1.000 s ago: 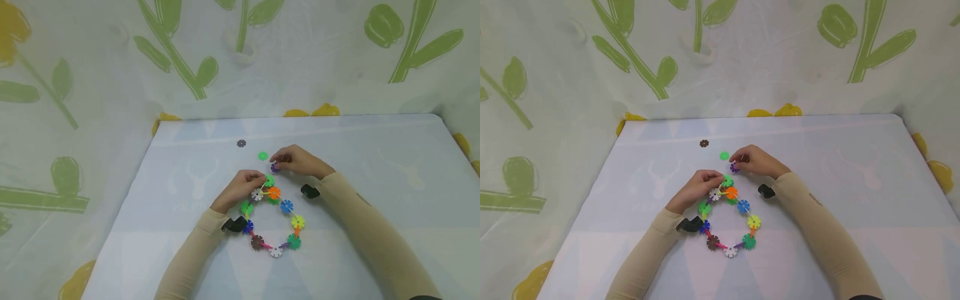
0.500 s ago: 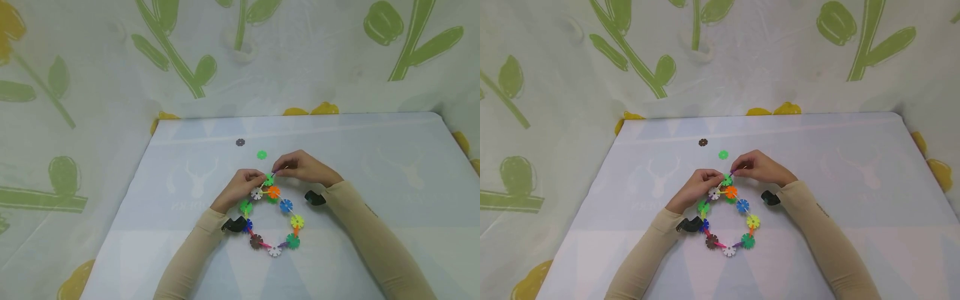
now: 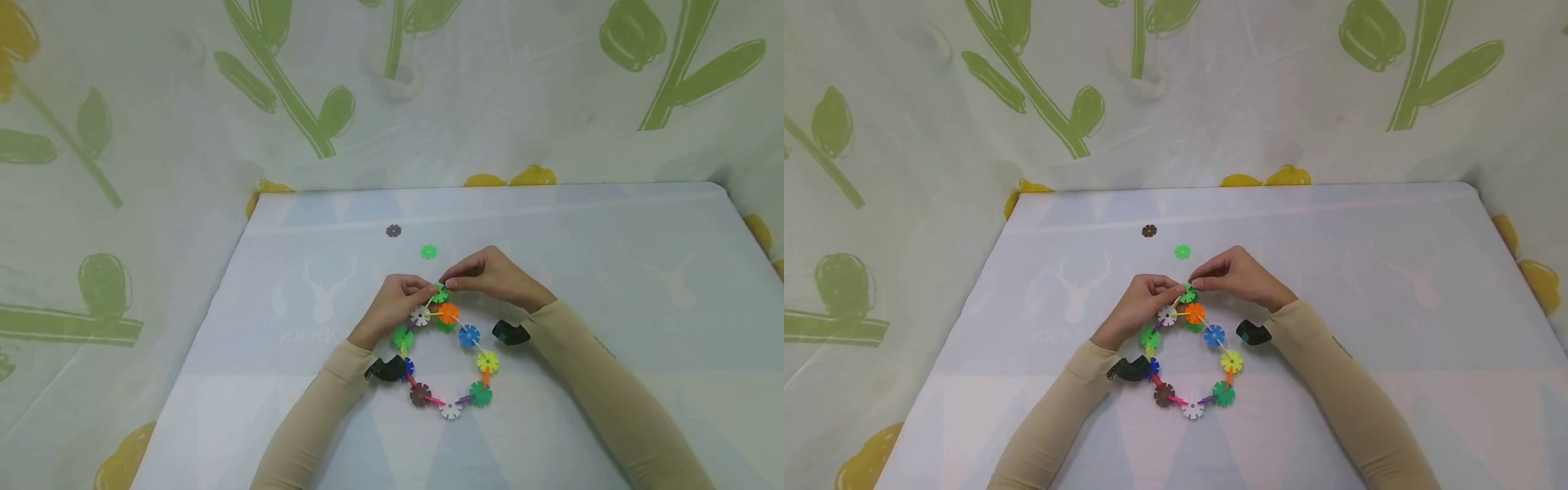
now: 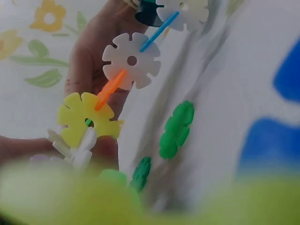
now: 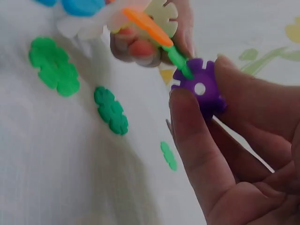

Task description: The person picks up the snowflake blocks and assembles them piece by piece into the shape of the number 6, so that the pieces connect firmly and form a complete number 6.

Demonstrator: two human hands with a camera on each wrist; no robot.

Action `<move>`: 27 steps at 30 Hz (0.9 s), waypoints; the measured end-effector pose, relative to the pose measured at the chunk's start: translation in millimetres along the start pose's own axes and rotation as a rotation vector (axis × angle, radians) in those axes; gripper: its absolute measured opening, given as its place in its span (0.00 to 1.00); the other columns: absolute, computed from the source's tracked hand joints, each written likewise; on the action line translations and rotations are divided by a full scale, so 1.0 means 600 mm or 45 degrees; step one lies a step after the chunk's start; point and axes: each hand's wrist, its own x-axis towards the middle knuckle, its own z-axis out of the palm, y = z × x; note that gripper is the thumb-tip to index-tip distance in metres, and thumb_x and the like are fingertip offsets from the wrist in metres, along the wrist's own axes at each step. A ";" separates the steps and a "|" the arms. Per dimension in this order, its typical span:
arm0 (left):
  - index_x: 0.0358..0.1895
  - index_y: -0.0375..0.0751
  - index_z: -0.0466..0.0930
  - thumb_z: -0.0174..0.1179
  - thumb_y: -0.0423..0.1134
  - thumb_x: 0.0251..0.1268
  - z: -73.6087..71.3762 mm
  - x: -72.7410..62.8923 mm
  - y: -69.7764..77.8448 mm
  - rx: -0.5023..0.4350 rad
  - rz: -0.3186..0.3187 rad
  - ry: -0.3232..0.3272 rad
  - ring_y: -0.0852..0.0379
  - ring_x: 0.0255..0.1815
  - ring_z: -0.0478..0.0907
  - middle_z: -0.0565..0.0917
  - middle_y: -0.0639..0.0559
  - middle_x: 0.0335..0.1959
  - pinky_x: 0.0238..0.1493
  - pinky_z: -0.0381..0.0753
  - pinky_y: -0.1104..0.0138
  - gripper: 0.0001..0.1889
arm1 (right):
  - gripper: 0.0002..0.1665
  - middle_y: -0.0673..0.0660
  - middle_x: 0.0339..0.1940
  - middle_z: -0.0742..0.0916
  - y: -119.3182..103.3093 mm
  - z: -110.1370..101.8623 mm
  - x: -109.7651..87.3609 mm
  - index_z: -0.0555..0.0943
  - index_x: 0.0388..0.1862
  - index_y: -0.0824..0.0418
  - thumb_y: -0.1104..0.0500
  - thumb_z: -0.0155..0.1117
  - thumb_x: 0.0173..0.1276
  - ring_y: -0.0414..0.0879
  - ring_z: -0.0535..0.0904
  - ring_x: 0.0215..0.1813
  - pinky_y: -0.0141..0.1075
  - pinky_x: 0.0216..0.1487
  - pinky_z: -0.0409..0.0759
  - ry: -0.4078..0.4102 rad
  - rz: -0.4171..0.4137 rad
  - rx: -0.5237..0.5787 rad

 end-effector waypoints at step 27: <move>0.62 0.40 0.83 0.60 0.54 0.75 -0.004 0.002 0.002 0.084 -0.091 -0.094 0.57 0.55 0.84 0.93 0.49 0.47 0.66 0.78 0.61 0.24 | 0.25 0.65 0.55 0.90 -0.003 0.002 0.011 0.79 0.66 0.71 0.58 0.64 0.77 0.54 0.91 0.53 0.42 0.57 0.87 -0.093 0.076 0.028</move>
